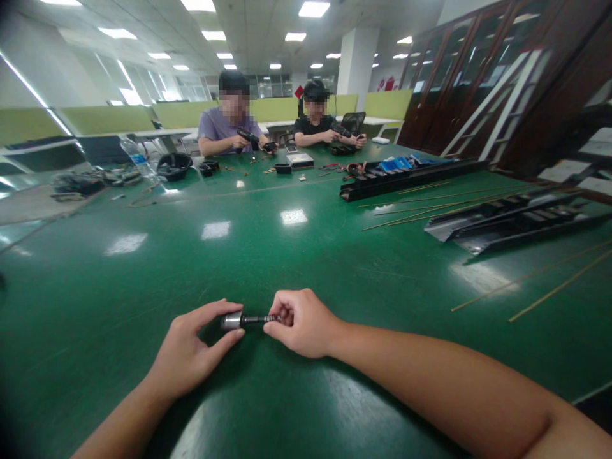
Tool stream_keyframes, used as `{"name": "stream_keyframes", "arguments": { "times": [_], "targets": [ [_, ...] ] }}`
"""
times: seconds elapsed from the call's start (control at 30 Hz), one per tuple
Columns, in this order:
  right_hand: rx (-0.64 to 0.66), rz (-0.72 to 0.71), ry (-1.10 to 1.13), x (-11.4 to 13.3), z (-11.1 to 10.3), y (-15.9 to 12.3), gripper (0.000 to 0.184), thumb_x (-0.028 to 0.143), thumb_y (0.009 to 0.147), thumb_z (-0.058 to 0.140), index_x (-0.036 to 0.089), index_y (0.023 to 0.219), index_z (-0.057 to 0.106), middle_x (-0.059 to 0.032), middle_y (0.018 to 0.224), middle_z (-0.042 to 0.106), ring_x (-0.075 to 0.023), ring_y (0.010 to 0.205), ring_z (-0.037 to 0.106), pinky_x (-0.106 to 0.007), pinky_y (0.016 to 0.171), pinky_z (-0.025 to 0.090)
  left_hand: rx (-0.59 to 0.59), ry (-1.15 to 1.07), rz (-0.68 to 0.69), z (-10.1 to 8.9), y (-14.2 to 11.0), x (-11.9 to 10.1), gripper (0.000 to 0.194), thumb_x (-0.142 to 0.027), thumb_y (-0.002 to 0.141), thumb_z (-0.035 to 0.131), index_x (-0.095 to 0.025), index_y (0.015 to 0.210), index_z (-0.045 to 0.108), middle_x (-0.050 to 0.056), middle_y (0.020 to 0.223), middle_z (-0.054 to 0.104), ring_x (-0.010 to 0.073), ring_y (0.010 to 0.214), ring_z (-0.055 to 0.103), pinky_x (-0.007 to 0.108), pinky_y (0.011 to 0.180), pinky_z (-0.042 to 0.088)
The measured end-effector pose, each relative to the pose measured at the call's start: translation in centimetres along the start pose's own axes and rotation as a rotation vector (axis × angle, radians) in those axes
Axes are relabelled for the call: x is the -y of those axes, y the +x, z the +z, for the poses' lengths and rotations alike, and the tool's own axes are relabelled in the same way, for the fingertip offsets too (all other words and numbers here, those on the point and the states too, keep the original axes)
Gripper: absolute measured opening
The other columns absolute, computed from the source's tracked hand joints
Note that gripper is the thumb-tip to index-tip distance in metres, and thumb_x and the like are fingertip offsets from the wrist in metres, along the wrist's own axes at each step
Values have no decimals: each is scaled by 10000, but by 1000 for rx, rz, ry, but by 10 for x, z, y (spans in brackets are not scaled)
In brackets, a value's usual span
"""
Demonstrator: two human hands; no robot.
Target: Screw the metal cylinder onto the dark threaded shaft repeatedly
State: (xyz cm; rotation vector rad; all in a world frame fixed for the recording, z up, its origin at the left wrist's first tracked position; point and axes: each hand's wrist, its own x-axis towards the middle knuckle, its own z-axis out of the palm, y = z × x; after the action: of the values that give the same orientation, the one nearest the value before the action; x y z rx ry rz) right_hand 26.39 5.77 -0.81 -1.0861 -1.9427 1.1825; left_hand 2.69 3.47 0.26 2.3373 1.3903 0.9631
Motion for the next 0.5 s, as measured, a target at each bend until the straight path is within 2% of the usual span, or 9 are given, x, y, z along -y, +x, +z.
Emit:
{"name": "stream_keyframes", "arguments": {
  "times": [0.5],
  "targets": [
    [-1, -4, 6, 0, 0, 0, 134, 258, 787, 665, 158, 787, 576, 27, 614, 552, -98, 533, 497, -212, 503, 388, 15, 4, -15, -1, -1, 2, 265, -325, 830, 693, -272, 1088, 675, 9, 1063, 732, 219, 1011, 690, 350, 891, 558]
  ]
}}
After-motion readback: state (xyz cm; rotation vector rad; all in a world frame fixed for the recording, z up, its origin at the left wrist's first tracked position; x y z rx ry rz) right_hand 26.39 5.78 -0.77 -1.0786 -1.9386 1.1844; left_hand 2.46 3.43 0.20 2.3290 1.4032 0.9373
